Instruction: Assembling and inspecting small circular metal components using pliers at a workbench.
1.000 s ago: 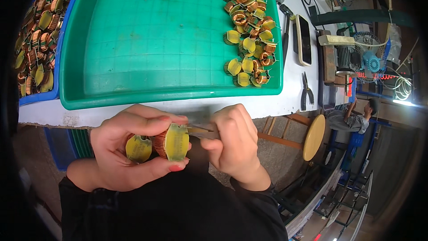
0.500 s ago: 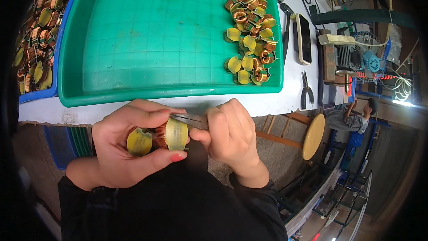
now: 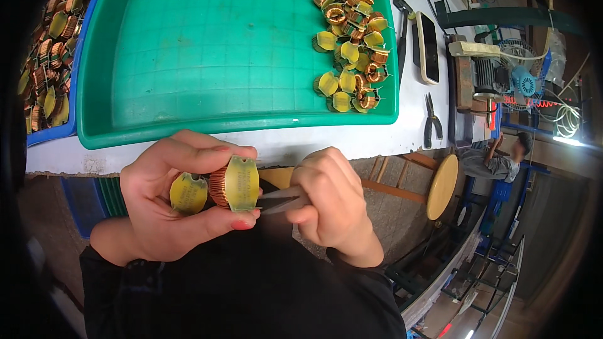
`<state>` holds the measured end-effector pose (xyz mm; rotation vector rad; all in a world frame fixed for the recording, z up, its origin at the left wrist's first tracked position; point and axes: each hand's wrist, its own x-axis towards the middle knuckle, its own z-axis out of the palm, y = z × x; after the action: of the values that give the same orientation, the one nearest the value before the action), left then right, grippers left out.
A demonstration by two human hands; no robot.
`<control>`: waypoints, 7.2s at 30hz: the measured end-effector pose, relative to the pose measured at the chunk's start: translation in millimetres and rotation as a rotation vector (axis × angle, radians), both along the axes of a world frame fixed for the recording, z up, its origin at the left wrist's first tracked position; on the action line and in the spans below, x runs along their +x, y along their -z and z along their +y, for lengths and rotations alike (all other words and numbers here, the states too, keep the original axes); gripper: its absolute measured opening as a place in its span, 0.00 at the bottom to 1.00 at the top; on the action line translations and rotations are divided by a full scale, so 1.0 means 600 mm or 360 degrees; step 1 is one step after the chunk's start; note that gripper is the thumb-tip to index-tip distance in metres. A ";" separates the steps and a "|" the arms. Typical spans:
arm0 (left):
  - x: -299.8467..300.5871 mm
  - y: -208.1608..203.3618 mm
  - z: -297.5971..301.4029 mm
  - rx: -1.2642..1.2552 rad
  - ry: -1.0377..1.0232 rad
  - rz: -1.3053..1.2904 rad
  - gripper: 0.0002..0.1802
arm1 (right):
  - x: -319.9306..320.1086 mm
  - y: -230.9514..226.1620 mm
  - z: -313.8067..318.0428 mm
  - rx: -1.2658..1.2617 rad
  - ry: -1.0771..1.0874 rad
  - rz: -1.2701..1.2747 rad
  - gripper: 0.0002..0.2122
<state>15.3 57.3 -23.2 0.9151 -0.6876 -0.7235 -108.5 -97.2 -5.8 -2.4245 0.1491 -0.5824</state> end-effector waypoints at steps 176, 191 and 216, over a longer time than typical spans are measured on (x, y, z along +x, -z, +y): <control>0.001 -0.019 0.026 0.0014 0.0000 0.0107 0.29 | -0.001 -0.058 0.009 -0.0040 -0.0088 0.0407 0.11; 0.012 -0.021 0.032 0.0012 0.0087 0.0062 0.19 | 0.011 -0.047 0.003 -0.0102 -0.0242 0.0292 0.11; 0.003 -0.018 0.025 0.0132 0.0077 0.0236 0.23 | 0.016 -0.027 -0.006 -0.0888 -0.0058 0.0080 0.13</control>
<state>17.3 72.5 -12.2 0.9127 -0.5533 -0.8593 -98.9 -101.1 10.5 -2.9741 -0.0464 -0.6067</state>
